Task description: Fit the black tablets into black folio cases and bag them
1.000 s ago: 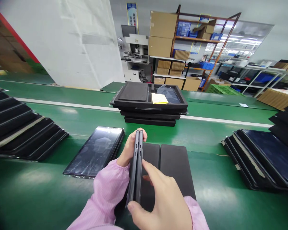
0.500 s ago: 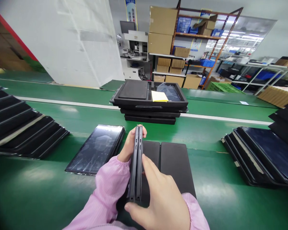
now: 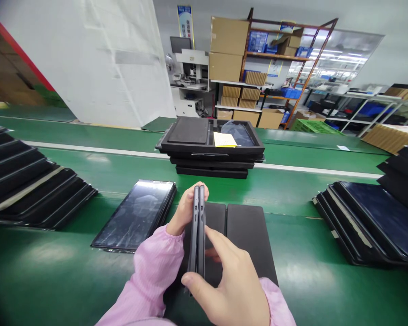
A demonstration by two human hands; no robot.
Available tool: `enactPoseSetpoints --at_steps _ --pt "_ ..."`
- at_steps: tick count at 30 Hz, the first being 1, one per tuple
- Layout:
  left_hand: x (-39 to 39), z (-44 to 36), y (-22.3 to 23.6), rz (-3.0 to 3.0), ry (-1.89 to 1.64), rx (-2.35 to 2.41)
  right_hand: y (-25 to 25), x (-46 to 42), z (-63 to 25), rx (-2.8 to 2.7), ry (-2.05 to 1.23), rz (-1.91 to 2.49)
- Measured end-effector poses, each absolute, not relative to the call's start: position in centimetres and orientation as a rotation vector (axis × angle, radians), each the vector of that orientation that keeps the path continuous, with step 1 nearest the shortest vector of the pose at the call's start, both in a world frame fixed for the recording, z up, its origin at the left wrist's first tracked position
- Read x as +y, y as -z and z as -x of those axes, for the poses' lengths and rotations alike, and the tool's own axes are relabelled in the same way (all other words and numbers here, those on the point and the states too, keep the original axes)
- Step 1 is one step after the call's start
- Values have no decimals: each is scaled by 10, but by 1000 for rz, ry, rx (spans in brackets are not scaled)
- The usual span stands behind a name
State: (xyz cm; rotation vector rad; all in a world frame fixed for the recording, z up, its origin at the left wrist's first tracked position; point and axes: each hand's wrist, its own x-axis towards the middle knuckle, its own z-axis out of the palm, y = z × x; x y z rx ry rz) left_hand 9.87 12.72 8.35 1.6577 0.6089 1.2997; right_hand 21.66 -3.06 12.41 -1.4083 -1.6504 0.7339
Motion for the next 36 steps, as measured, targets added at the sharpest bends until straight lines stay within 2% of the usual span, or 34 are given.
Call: enactPoseSetpoints --at_steps 12,29,36 --pt "121 -94 -89 -1712 -1236 469 -119 -37 -222 -1677 -573 1417" --pt "115 -96 -86 -1801 -1298 449 -124 -43 -226 -1649 -813 1508" --pt "113 -94 -82 -1850 -1321 346 -120 -46 -223 -1606 -817 1593"
